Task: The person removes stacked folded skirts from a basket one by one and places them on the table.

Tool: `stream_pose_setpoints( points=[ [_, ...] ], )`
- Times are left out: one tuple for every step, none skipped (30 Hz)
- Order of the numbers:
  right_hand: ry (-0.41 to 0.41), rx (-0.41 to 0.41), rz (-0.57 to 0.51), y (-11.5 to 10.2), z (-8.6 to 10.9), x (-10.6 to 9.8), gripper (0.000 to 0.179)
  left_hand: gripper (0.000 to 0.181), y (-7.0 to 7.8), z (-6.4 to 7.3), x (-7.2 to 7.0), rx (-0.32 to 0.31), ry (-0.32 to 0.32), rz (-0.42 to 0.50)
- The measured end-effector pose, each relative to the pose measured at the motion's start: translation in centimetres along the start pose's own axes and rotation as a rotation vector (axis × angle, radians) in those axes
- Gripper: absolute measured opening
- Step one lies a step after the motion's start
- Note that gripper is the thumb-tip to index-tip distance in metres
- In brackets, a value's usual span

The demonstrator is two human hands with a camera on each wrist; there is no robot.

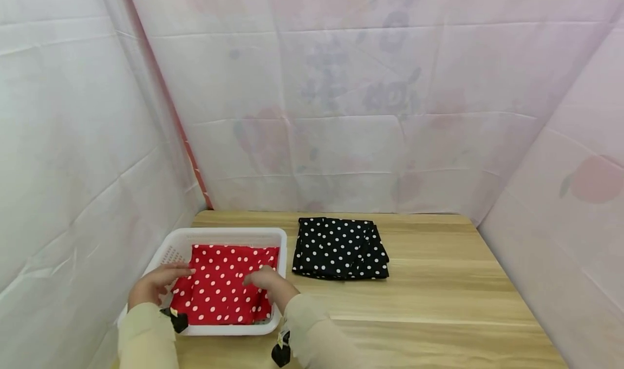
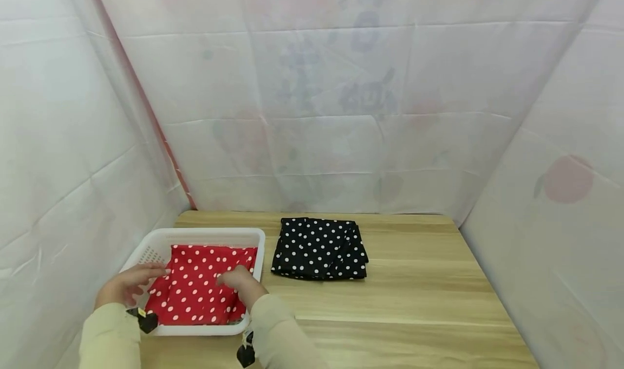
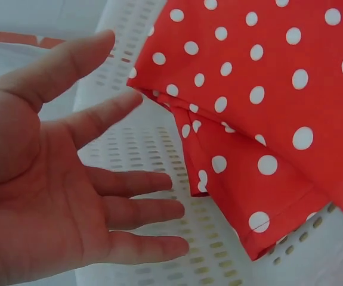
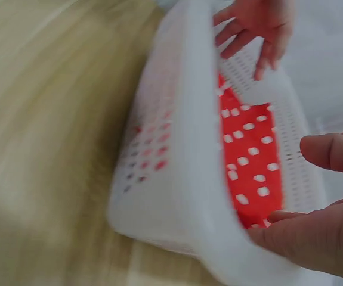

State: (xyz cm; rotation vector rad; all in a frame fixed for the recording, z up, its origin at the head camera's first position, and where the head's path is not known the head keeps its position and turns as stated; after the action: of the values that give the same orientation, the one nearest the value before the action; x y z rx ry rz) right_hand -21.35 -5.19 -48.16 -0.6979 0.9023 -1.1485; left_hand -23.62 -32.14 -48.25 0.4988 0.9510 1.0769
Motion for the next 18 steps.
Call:
stream_pose_setpoints(
  points=[
    [0.006, 0.005, 0.003, 0.1, -0.1, 0.2, 0.058, 0.078, 0.1, 0.0, 0.0, -0.008, -0.004, -0.004],
    [0.006, 0.008, 0.001, 0.3, -0.2, 0.4, 0.058, 0.076, 0.1, 0.0, 0.0, -0.016, -0.017, 0.003],
    [0.006, 0.008, -0.007, 0.5, -0.3, 0.5, 0.059, 0.075, 0.1, -0.1, 0.0, -0.025, -0.024, 0.013],
    [0.005, 0.003, -0.014, 0.6, -0.4, 0.6, 0.059, 0.074, 0.0, -0.2, 0.1, -0.031, -0.041, 0.035],
    [0.000, -0.001, -0.024, 0.8, -0.5, 0.7, 0.061, 0.073, 0.0, -0.3, 0.2, -0.040, -0.046, 0.053],
    [-0.006, -0.009, -0.037, 0.9, -0.5, 0.8, 0.061, 0.071, -0.1, -0.4, 0.3, -0.044, -0.051, 0.060],
    [-0.014, -0.017, -0.044, 1.0, -0.6, 0.9, 0.061, 0.070, -0.1, -0.5, 0.4, -0.050, -0.055, 0.072],
    [-0.024, -0.024, -0.041, 1.1, -0.7, 0.9, 0.058, 0.071, -0.1, -0.6, 0.5, -0.054, -0.063, 0.082],
    [-0.037, -0.033, -0.038, 1.2, -0.8, 0.9, 0.053, 0.070, -0.1, -0.7, 0.5, -0.058, -0.054, 0.085],
    [-0.052, -0.045, -0.029, 1.2, -0.8, 1.0, 0.047, 0.071, -0.1, -0.7, 0.5, -0.060, -0.051, 0.092],
    [-0.069, -0.049, -0.027, 1.3, -0.9, 1.0, 0.040, 0.071, -0.1, -0.8, 0.6, -0.061, -0.043, 0.089],
    [-0.087, -0.057, -0.026, 1.4, -0.9, 1.0, 0.032, 0.072, 0.0, -0.8, 0.7, -0.055, -0.042, 0.080],
    [-0.106, -0.063, -0.036, 1.5, -1.0, 1.0, 0.025, 0.073, 0.0, -0.9, 0.8, -0.051, -0.042, 0.076],
    [-0.123, -0.068, -0.046, 1.6, -1.0, 1.0, 0.019, 0.076, 0.1, -0.9, 0.9, -0.052, -0.042, 0.079],
    [-0.140, -0.070, -0.061, 1.6, -1.0, 1.0, 0.016, 0.078, 0.1, -1.0, 1.0, -0.052, -0.037, 0.085],
    [-0.151, -0.072, -0.076, 1.7, -1.0, 1.0, 0.014, 0.080, 0.1, -1.1, 1.1, -0.048, -0.043, 0.090],
    [-0.160, -0.066, -0.099, 1.7, -1.0, 1.1, 0.014, 0.082, 0.1, -1.2, 1.1, -0.045, -0.046, 0.091],
    [-0.164, -0.066, -0.117, 1.7, -1.0, 1.1, 0.014, 0.084, 0.1, -1.3, 1.2, -0.043, -0.045, 0.092]
  ],
)
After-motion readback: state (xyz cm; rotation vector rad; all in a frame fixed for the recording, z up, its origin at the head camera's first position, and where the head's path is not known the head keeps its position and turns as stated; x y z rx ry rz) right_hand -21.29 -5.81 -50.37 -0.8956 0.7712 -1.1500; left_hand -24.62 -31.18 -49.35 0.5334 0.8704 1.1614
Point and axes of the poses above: each hand's wrist, its own z-axis away from the middle knuckle, its own x-axis out of the palm, y = z × x, the point moved 1 cm from there along -z, towards the middle knuckle, and after that the axes turned 5 degrees about y, right-handed, at the moved point
